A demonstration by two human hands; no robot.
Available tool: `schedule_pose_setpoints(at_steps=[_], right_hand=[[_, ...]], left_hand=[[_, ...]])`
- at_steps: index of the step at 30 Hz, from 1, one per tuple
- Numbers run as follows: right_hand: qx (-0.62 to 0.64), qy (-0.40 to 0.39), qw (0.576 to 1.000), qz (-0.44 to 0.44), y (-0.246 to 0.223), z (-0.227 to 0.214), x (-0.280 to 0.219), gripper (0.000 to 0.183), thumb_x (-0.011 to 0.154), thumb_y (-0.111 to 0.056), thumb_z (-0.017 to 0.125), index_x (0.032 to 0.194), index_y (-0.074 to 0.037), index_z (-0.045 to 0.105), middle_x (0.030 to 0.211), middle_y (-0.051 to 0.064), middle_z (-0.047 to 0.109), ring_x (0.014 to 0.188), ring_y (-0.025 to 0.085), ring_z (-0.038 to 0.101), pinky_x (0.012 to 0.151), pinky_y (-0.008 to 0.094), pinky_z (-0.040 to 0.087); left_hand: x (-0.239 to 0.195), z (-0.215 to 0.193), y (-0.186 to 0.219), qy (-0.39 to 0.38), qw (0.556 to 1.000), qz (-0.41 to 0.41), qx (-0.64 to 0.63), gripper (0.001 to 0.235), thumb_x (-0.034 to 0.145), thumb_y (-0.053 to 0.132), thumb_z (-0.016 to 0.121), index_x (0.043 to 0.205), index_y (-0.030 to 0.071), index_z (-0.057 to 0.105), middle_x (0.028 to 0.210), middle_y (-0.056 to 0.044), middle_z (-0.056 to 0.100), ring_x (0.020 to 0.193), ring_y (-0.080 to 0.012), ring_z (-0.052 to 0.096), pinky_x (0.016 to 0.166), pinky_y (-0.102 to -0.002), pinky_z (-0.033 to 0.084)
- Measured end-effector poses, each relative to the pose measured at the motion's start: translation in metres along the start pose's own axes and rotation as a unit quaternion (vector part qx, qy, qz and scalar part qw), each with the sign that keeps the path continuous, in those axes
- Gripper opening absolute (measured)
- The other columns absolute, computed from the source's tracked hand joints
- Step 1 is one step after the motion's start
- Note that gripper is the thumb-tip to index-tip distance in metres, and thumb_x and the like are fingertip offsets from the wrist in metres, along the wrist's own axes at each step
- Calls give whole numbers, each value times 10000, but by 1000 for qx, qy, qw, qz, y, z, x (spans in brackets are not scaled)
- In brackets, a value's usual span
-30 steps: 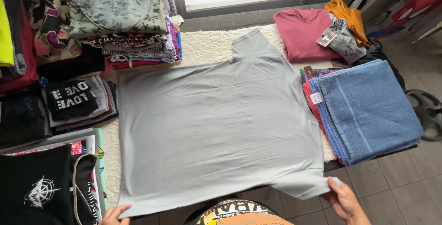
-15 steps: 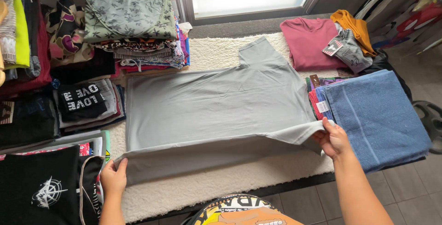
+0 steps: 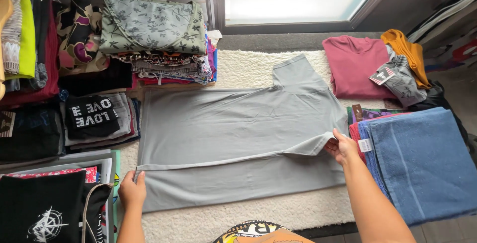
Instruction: The person folds a black t-shirt, a grey t-shirt, and a pair of mustard-colored pants on a white rug. They smooth each item, fold the sleeves or legs inward, and then fold the garments into neat rectangles before stacking them.
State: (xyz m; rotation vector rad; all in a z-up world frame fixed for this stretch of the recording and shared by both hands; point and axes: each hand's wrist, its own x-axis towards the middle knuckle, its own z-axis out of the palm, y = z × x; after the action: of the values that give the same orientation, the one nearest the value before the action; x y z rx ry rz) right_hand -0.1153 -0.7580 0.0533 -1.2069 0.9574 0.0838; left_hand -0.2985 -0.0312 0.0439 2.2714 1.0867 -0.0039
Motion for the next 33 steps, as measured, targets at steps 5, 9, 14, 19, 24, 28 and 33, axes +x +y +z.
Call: schedule_pose_setpoints(at_steps=[5, 9, 14, 19, 24, 28, 33], right_hand=[[-9, 10, 1000, 4, -5, 19, 21, 207, 963, -361, 762, 949, -244, 592, 824, 10, 706, 767, 202, 718, 696, 439, 585], [-52, -11, 998, -21, -6, 24, 10, 520, 1071, -484, 504, 1283, -10, 520, 1309, 242, 638, 1149, 421, 678, 890, 542, 595], [-460, 77, 845, -260, 21, -23, 42, 468, 871, -353, 767, 1212, -40, 697, 1146, 131, 728, 1036, 277, 678, 935, 402, 494], [-621, 73, 748, -223, 12, -10, 18, 511, 840, -493, 729, 1255, -197, 698, 1165, 68, 709, 1155, 293, 646, 985, 541, 437], [-654, 46, 717, -237, 19, -4, 11, 301, 991, -468, 551, 949, -191, 662, 913, 122, 779, 1022, 404, 687, 1023, 484, 368], [-565, 85, 763, -302, 28, -29, 29, 267, 1011, -370, 566, 883, -153, 653, 923, 175, 711, 901, 427, 655, 768, 517, 455], [-489, 119, 807, -307, 27, -36, 32, 233, 1031, -322, 595, 950, -127, 695, 960, 158, 728, 925, 405, 648, 815, 490, 452]], left_hand=[[14, 9, 0, 6, 1000, 7, 15, 451, 962, 386, 652, 1306, 100, 704, 1211, -191, 731, 1099, -455, 650, 936, -498, 498], [29, 21, -20, 4, 998, 34, 57, 521, 914, 428, 701, 1280, 57, 714, 1168, -232, 740, 1077, -450, 673, 928, -502, 510], [20, 12, -12, -3, 998, 22, 61, 503, 902, 474, 705, 1222, 86, 717, 1139, -184, 751, 1052, -420, 677, 898, -482, 508], [10, 13, -4, 22, 998, 23, 56, 470, 925, 451, 691, 1216, 83, 710, 1194, -159, 747, 1079, -425, 672, 908, -502, 505], [-1, 13, 11, 26, 996, -21, 84, 305, 1060, 413, 536, 1202, 164, 637, 1080, -234, 743, 981, -545, 651, 799, -608, 504], [-14, 0, 33, 3, 992, -98, 85, 296, 1124, 429, 432, 1222, 194, 583, 1051, -293, 723, 957, -558, 655, 764, -619, 513], [-10, 3, 38, 0, 989, -104, 109, 310, 1128, 463, 422, 1216, 207, 573, 1029, -280, 730, 929, -552, 666, 744, -607, 513]])
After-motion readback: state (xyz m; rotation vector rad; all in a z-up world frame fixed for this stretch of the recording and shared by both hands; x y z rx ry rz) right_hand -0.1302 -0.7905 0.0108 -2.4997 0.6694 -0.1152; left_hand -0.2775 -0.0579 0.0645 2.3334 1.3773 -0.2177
